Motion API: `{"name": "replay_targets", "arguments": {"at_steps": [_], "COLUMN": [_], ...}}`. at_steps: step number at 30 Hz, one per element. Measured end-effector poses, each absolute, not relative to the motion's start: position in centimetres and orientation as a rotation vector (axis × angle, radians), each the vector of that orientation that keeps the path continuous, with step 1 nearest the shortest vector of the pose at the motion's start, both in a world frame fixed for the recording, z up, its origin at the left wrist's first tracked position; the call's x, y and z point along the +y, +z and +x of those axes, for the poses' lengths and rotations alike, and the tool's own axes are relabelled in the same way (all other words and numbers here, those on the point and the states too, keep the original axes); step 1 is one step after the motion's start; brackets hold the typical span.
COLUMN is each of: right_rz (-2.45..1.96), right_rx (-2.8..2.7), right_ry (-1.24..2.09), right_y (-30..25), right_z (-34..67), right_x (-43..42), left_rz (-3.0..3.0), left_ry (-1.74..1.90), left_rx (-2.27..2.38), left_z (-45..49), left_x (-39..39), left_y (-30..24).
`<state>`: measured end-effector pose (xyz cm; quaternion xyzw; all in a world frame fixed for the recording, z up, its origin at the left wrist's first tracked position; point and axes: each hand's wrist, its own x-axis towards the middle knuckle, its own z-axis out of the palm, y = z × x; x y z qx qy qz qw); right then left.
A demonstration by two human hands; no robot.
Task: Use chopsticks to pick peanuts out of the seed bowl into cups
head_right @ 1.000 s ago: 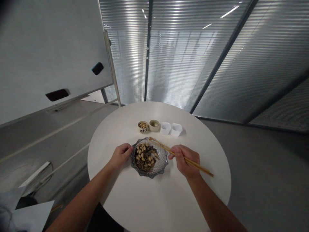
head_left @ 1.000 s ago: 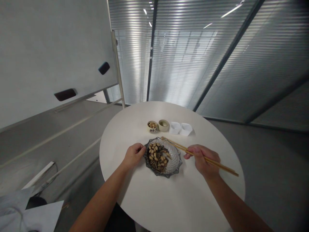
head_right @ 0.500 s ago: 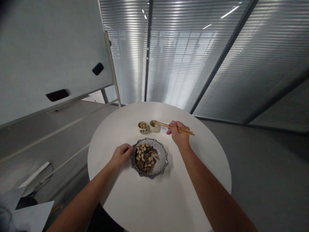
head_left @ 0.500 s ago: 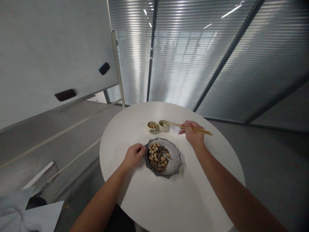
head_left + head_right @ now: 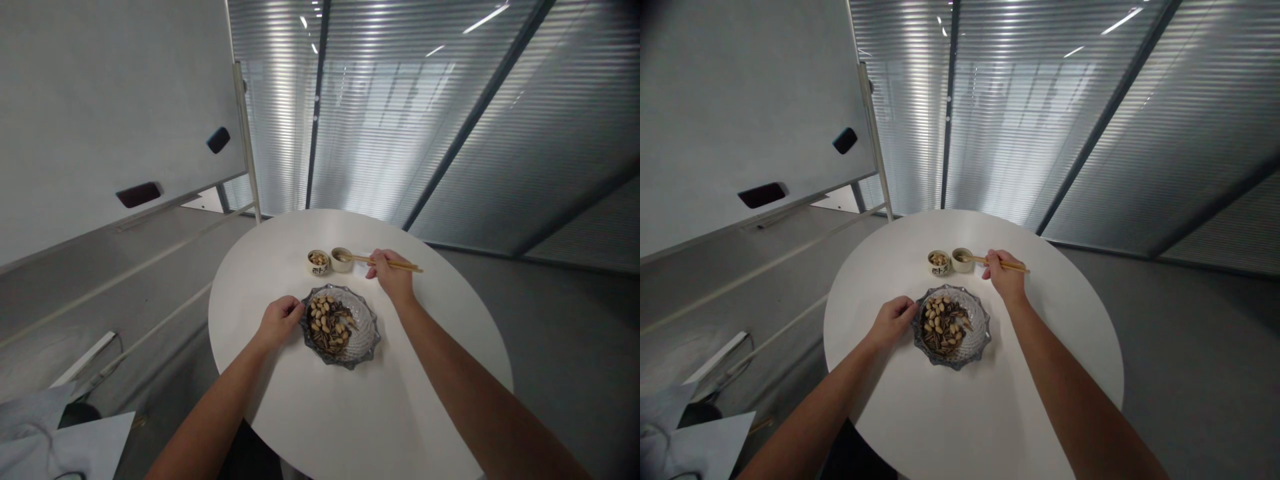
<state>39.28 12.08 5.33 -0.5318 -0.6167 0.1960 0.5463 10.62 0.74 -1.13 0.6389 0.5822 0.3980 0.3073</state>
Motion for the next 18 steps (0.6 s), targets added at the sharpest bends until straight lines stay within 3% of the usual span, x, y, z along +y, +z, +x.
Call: {"name": "replay_targets", "arguments": {"at_steps": [7,18], "right_rz": [-1.031,-1.185], "right_rx": [-1.216,-1.626], "right_ry": [0.649,0.684], "right_y": [6.4,3.0], "right_z": [40.1,41.5], "right_x": [7.0,-0.4], "left_rz": [1.675,1.658], "left_ry": [1.049,1.049], "left_rx": [1.531,1.525], "left_z": [10.6,10.7], "left_x": [0.7,0.6], "left_y": [-1.2,-1.1]}}
